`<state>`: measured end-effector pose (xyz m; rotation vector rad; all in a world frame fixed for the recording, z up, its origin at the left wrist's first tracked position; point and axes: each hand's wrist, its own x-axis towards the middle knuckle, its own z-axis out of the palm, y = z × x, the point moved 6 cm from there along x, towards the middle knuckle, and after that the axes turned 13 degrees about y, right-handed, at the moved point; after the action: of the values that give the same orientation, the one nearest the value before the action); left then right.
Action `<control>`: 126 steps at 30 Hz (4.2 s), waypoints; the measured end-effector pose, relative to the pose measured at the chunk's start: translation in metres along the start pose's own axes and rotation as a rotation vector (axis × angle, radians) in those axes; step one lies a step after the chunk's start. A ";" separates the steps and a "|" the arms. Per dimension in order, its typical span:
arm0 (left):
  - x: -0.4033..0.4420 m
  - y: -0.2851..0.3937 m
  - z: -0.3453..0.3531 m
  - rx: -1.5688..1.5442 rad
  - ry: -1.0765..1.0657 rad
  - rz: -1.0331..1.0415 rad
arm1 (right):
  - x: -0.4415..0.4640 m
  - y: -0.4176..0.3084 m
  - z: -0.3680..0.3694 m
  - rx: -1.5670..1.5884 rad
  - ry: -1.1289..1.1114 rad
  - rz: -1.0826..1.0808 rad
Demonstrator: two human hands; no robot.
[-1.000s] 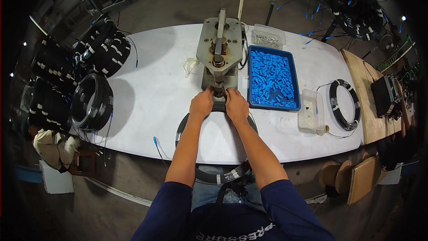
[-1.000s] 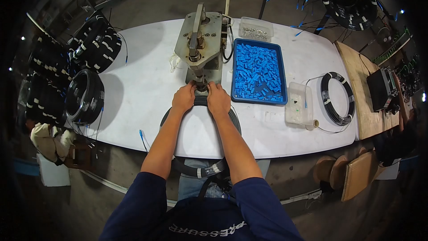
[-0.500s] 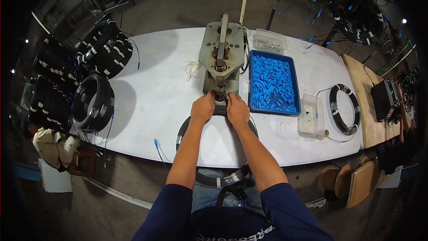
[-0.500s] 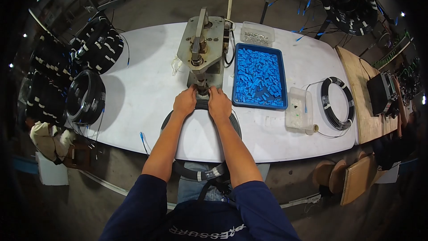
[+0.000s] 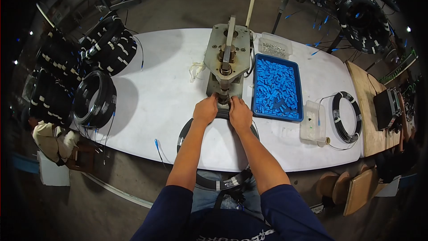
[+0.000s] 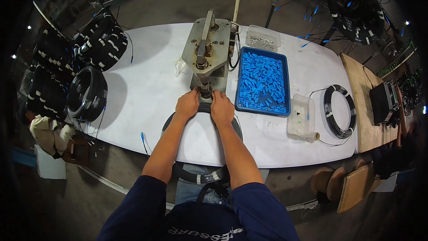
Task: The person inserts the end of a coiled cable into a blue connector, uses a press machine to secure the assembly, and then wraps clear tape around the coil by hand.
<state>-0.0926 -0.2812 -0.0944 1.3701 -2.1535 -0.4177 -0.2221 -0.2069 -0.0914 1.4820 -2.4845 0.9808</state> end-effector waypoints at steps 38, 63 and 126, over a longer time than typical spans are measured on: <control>0.001 -0.001 0.001 0.006 0.026 0.018 | 0.002 0.001 0.000 -0.001 -0.027 0.027; 0.003 -0.001 -0.001 -0.034 -0.052 -0.051 | 0.004 -0.002 -0.006 0.074 -0.036 0.055; 0.003 0.002 -0.003 -0.031 -0.035 -0.001 | 0.005 -0.002 -0.003 0.069 -0.050 0.065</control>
<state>-0.0937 -0.2831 -0.0900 1.3564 -2.1654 -0.4773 -0.2239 -0.2090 -0.0860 1.4721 -2.5737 1.0635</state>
